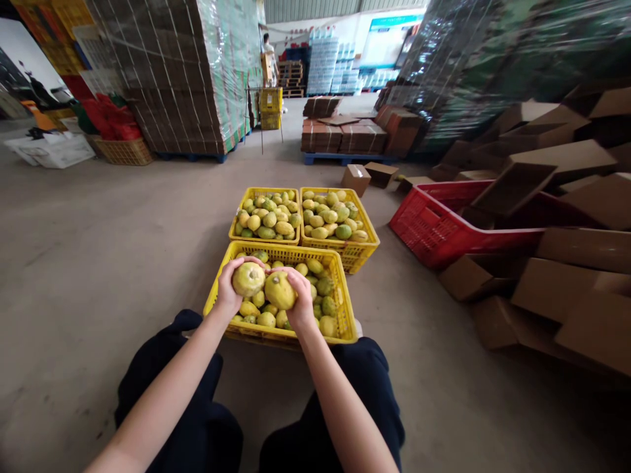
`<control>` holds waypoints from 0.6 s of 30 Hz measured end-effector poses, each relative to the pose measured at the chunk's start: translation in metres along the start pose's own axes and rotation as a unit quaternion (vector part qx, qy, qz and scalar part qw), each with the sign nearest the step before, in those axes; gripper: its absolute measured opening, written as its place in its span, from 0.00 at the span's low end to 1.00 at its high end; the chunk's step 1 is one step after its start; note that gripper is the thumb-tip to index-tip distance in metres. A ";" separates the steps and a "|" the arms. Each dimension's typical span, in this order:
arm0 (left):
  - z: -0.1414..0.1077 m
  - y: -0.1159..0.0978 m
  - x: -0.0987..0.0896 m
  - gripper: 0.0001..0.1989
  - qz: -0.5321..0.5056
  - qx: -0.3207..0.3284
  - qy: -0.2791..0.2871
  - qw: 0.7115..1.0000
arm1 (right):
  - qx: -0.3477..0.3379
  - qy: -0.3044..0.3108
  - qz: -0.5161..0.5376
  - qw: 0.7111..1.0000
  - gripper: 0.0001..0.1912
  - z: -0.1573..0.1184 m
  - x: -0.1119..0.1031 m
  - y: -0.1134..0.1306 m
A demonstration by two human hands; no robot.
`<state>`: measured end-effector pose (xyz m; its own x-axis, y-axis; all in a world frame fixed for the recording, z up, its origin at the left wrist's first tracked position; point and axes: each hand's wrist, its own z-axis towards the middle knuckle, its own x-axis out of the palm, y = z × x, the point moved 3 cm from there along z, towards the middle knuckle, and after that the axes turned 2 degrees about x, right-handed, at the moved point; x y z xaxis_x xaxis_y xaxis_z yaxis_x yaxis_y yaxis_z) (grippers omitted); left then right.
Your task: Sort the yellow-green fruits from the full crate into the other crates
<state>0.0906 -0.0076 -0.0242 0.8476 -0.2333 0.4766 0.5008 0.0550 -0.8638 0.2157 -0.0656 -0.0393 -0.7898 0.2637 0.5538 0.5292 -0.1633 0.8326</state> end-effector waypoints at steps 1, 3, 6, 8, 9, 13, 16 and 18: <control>0.000 0.000 0.000 0.15 -0.001 -0.002 -0.002 1.000 | 0.002 -0.003 0.001 1.000 0.11 0.000 0.000 0.000; -0.001 0.001 0.000 0.16 -0.004 -0.006 -0.005 1.000 | 0.003 -0.010 0.002 1.000 0.11 0.000 0.001 0.000; -0.001 0.006 0.000 0.16 -0.027 -0.026 -0.027 0.999 | 0.007 -0.019 0.009 1.000 0.12 0.001 0.001 -0.002; -0.001 0.013 0.000 0.15 -0.062 -0.062 -0.055 0.995 | 0.021 -0.028 0.018 0.999 0.13 0.003 0.000 -0.006; -0.001 0.017 -0.001 0.14 -0.079 -0.089 -0.076 0.990 | 0.035 -0.037 0.025 0.998 0.13 0.004 0.000 -0.008; -0.001 0.034 -0.008 0.09 -0.117 -0.202 -0.201 0.952 | 0.114 -0.103 0.060 0.986 0.16 0.010 -0.004 -0.022; -0.004 0.043 -0.017 0.07 -0.123 -0.267 -0.286 0.912 | 0.159 -0.117 0.068 0.978 0.16 0.014 -0.006 -0.031; -0.006 0.046 -0.021 0.07 -0.122 -0.294 -0.300 0.899 | 0.179 -0.110 0.067 0.975 0.16 0.017 -0.007 -0.035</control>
<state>0.0951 -0.0061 -0.0752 0.7552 0.4068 0.5139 0.6552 -0.4902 -0.5748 0.2078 -0.0458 -0.0720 -0.6406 0.4676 0.6091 0.7289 0.1208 0.6739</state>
